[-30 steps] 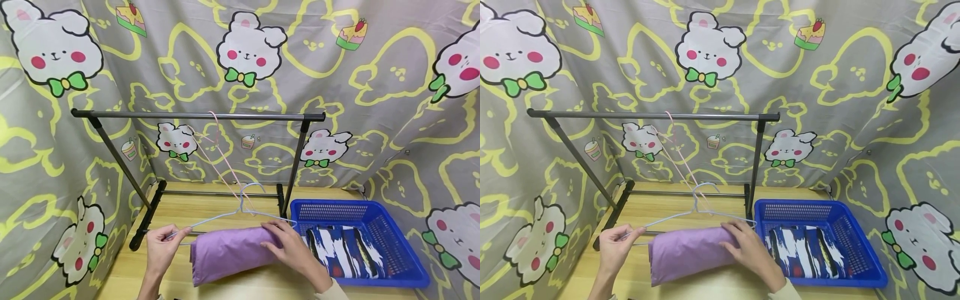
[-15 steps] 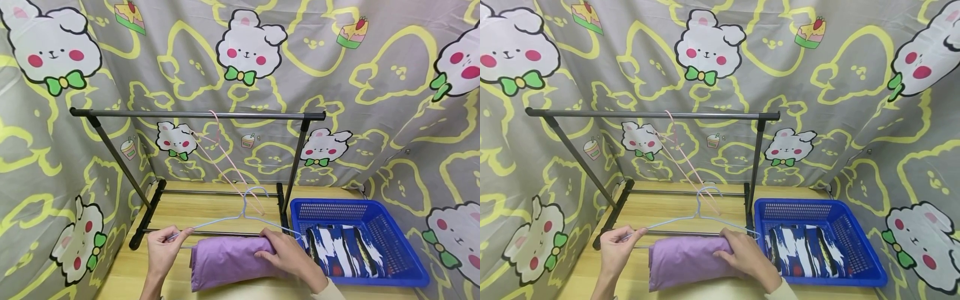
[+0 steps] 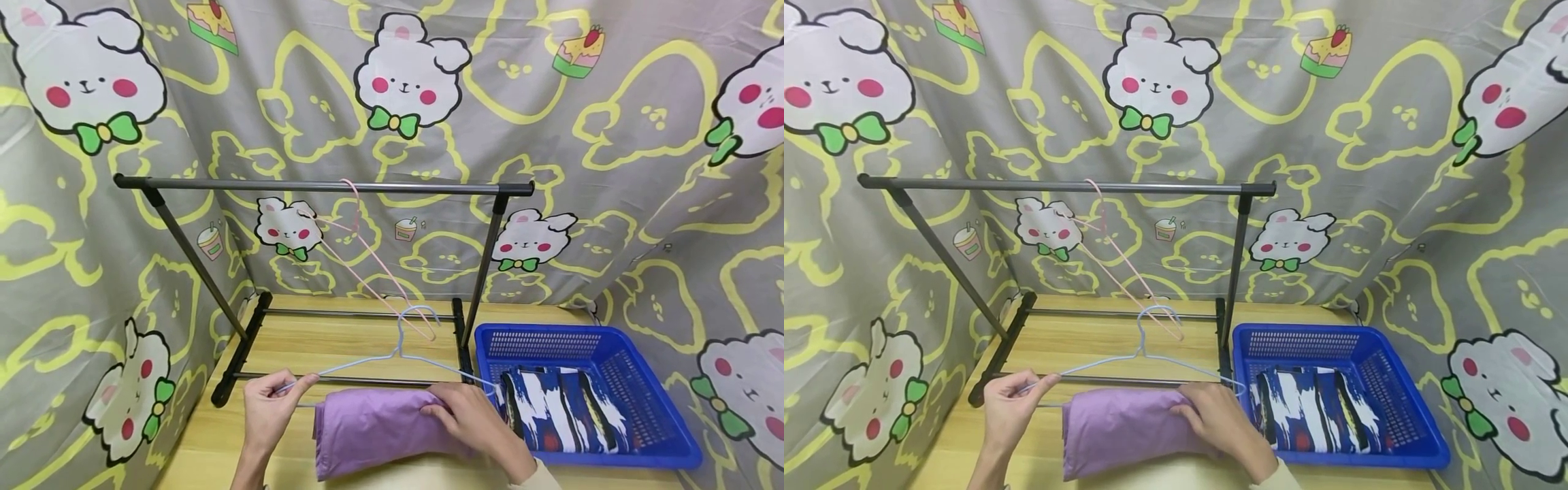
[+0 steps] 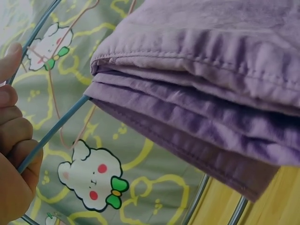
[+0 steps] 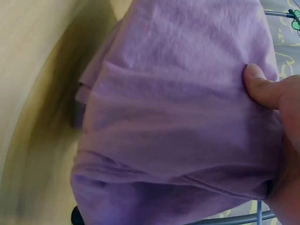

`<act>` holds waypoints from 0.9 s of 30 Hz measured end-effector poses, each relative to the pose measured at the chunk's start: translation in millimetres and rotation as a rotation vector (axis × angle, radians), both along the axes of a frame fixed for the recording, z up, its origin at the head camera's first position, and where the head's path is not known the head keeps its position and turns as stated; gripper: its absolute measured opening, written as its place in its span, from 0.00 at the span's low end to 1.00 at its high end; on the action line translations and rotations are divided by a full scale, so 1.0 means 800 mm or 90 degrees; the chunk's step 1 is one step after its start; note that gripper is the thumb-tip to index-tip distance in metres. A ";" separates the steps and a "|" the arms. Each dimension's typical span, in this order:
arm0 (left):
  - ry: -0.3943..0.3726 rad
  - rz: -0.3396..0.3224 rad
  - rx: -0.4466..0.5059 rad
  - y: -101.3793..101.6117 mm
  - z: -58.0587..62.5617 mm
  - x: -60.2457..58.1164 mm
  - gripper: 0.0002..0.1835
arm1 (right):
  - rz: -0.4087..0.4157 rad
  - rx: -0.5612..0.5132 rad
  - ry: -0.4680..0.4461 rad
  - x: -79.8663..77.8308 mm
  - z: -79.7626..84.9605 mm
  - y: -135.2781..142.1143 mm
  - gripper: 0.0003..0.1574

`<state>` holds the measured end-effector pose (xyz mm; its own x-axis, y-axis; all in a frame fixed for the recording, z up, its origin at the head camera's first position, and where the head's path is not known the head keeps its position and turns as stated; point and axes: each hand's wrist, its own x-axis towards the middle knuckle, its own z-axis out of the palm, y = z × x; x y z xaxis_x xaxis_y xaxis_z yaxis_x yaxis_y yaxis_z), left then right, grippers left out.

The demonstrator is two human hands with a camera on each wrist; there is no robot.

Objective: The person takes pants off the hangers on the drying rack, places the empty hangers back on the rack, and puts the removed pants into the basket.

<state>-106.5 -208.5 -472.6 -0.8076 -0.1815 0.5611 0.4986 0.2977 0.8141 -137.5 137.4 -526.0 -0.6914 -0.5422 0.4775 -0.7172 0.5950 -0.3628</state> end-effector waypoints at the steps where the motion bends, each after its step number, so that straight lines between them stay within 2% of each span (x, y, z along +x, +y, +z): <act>1: -0.009 -0.004 -0.002 -0.001 -0.001 0.000 0.27 | -0.002 -0.003 0.014 0.000 -0.001 0.000 0.11; 6: -0.071 -0.041 -0.030 -0.008 -0.004 0.001 0.26 | -0.006 -0.016 0.070 0.002 -0.002 0.001 0.03; 8: -0.075 -0.050 -0.055 -0.010 -0.006 0.000 0.25 | -0.010 -0.017 0.082 0.003 0.000 0.002 0.03; 11: -0.051 -0.059 -0.115 -0.011 -0.007 -0.002 0.23 | -0.015 -0.014 0.091 0.005 0.005 0.003 0.07; 15: -0.018 -0.038 -0.207 -0.010 -0.002 -0.003 0.20 | -0.023 -0.006 0.110 0.006 0.006 0.003 0.12; 18: -0.003 -0.023 -0.254 -0.007 0.000 -0.003 0.17 | -0.028 -0.003 0.128 0.005 0.006 0.004 0.16; 24: 0.039 -0.012 -0.263 0.001 -0.002 -0.004 0.14 | -0.024 -0.003 0.161 0.003 0.006 0.002 0.16; 27: 0.033 -0.006 -0.249 0.003 -0.002 -0.004 0.13 | -0.021 -0.015 0.183 0.003 0.007 0.002 0.16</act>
<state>-109.8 -205.8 -474.1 -0.7767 0.0621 0.6268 0.5408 0.5759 0.6131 -135.3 138.7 -520.4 -0.5428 -0.5080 0.6689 -0.7728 0.6139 -0.1609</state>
